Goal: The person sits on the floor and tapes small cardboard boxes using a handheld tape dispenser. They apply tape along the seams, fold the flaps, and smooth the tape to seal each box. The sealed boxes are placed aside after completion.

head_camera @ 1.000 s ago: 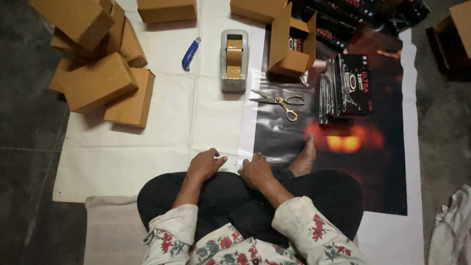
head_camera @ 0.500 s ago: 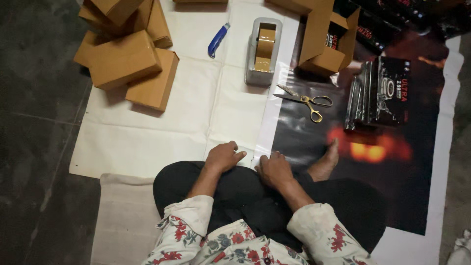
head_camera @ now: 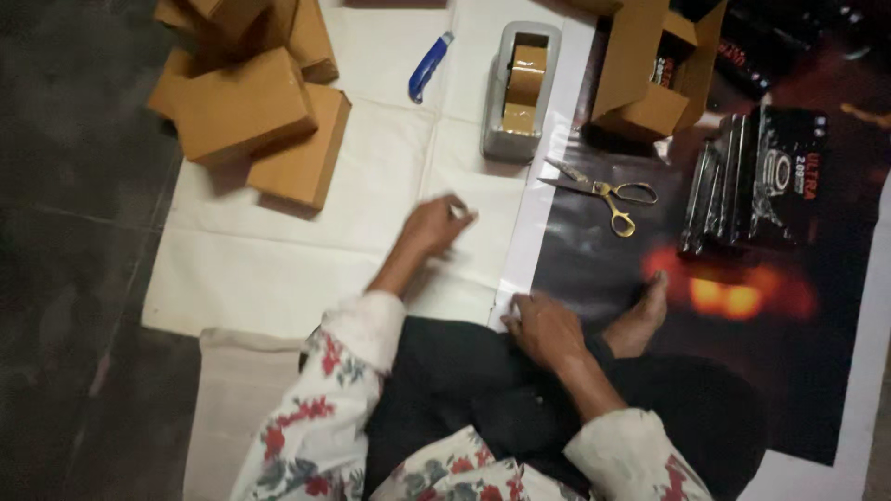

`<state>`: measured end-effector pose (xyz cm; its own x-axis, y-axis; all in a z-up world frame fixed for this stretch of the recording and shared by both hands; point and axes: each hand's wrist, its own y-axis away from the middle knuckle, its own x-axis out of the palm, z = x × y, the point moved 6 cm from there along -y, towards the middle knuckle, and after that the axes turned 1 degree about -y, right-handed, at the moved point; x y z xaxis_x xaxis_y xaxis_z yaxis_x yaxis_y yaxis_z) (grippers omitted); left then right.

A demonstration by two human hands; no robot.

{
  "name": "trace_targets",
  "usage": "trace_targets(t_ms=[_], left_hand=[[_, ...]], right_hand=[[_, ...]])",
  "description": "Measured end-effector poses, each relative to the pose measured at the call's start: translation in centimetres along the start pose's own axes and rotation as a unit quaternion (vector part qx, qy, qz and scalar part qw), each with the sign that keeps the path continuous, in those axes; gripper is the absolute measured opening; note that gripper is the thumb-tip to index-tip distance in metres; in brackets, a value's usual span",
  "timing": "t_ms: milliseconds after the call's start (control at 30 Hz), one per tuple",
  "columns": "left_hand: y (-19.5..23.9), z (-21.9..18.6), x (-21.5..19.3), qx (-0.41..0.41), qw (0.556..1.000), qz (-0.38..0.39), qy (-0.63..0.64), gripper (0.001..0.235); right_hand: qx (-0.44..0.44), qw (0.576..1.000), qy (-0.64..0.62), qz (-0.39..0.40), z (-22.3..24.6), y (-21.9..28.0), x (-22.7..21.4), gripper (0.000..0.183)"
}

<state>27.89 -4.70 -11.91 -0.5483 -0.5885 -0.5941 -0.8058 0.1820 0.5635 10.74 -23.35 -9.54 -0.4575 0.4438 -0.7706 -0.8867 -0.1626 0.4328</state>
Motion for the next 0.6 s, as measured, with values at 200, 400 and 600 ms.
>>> trace_targets(t_ms=[200, 400, 600], left_hand=[[-13.4, -6.6, -10.1, 0.129, 0.966, -0.182, -0.131, 0.042], [-23.0, -7.1, -13.4, 0.195, 0.922, -0.265, -0.205, 0.040], [-30.5, -6.6, -12.2, 0.182, 0.902, -0.236, -0.314, 0.036]], right_hand=[[-0.024, 0.999, -0.012, 0.039, 1.4, 1.7, -5.3, 0.054], [-0.169, 0.983, 0.067, 0.018, 1.3, -0.8, -10.3, 0.064], [-0.261, 0.958, -0.005, 0.119, 0.7, -5.9, -11.3, 0.063]])
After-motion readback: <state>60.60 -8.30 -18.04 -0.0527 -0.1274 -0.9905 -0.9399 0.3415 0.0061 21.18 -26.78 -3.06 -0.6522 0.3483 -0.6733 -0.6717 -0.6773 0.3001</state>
